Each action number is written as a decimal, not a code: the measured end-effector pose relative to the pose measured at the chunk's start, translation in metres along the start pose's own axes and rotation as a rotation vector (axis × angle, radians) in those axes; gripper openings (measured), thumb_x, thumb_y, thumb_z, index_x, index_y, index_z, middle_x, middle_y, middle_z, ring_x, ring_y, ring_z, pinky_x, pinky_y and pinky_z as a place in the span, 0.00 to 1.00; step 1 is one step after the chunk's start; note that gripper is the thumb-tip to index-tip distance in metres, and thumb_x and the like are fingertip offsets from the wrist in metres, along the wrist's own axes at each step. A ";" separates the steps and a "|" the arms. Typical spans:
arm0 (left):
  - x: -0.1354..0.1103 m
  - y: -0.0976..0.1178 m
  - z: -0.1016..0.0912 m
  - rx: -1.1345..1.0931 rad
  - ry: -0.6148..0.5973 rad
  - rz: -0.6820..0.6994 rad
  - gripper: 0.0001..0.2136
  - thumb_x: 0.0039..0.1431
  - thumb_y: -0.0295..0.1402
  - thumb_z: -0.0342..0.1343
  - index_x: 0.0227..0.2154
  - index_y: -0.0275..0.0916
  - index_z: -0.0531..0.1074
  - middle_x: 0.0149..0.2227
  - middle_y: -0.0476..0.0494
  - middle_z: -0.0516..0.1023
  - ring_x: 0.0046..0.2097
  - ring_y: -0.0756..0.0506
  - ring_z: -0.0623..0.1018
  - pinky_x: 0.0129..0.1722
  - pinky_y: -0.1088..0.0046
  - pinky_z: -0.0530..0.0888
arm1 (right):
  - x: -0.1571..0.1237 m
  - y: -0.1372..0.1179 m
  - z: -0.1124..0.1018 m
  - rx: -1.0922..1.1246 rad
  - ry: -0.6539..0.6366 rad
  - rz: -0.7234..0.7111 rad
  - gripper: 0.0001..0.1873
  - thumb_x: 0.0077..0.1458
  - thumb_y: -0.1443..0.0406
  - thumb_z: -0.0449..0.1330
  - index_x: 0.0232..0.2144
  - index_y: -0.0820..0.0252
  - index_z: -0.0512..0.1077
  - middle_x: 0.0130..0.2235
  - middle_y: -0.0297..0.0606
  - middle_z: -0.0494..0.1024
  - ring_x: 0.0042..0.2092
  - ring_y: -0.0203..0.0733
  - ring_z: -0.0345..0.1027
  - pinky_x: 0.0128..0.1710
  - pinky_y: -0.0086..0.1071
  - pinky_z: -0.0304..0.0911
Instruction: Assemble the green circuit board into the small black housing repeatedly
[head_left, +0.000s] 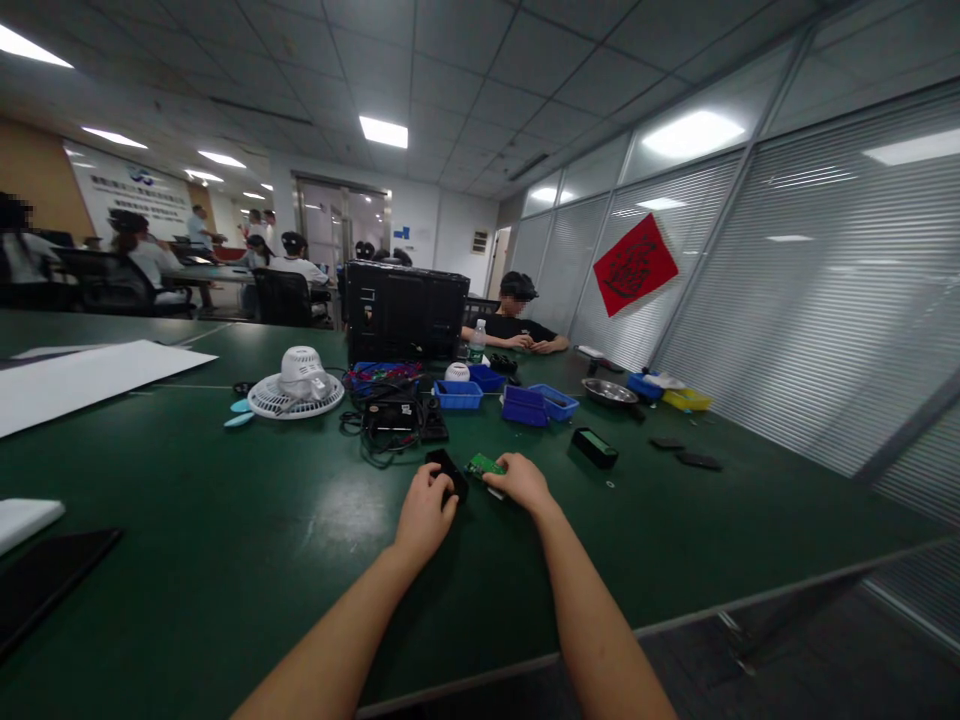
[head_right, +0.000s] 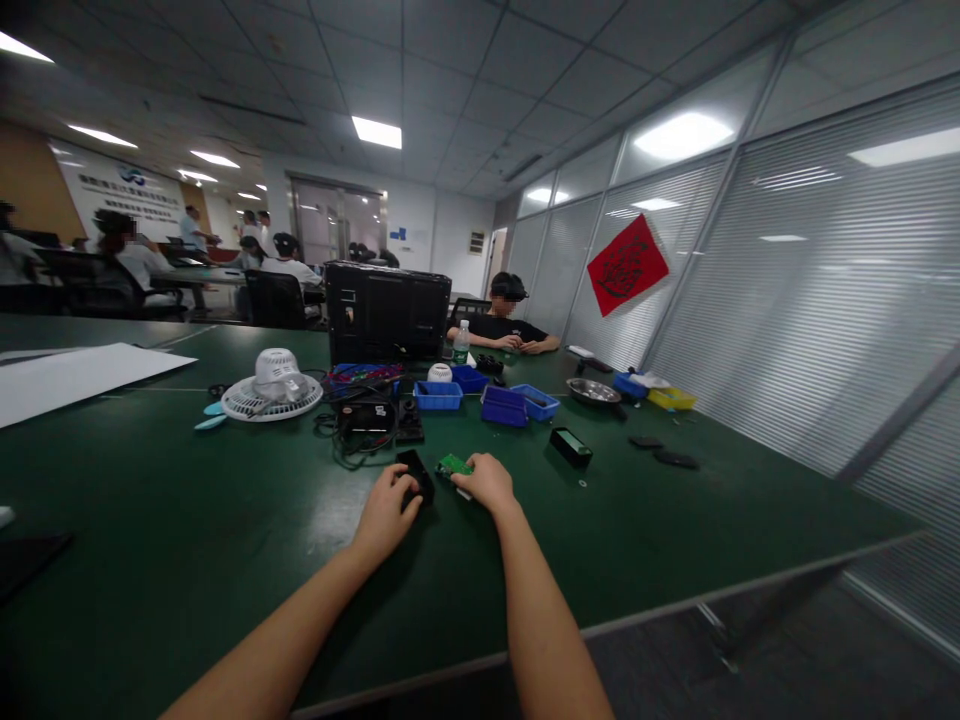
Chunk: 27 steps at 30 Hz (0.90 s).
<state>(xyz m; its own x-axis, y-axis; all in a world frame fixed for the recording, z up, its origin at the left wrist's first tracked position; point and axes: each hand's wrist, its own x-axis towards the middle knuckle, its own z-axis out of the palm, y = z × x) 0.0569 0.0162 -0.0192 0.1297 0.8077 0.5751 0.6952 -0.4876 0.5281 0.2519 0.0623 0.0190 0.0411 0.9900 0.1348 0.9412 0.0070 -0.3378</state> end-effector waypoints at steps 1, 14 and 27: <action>0.000 0.000 0.000 -0.009 0.000 -0.008 0.04 0.49 0.27 0.53 0.30 0.39 0.67 0.46 0.42 0.62 0.41 0.47 0.69 0.46 0.65 0.67 | 0.001 0.001 -0.001 0.012 0.002 0.005 0.18 0.39 0.52 0.60 0.29 0.59 0.72 0.35 0.40 0.74 0.36 0.41 0.67 0.29 0.27 0.54; 0.001 0.015 0.007 -0.156 -0.068 -0.109 0.08 0.48 0.27 0.53 0.32 0.40 0.62 0.35 0.49 0.62 0.33 0.52 0.69 0.34 0.75 0.68 | -0.007 -0.037 0.004 0.983 0.187 0.029 0.22 0.43 0.50 0.55 0.32 0.63 0.69 0.19 0.29 0.64 0.18 0.30 0.52 0.16 0.25 0.47; 0.005 0.008 0.020 -0.208 -0.104 -0.261 0.12 0.43 0.26 0.57 0.30 0.38 0.60 0.30 0.51 0.65 0.28 0.53 0.66 0.31 0.77 0.65 | -0.025 -0.064 0.003 0.206 0.302 -0.022 0.17 0.50 0.55 0.52 0.39 0.56 0.69 0.38 0.36 0.71 0.35 0.37 0.65 0.33 0.28 0.55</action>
<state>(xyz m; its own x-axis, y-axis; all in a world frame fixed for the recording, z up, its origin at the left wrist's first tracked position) 0.0773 0.0231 -0.0245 0.0455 0.9385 0.3422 0.5566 -0.3083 0.7715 0.1899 0.0374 0.0338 0.1480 0.9035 0.4022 0.8567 0.0861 -0.5086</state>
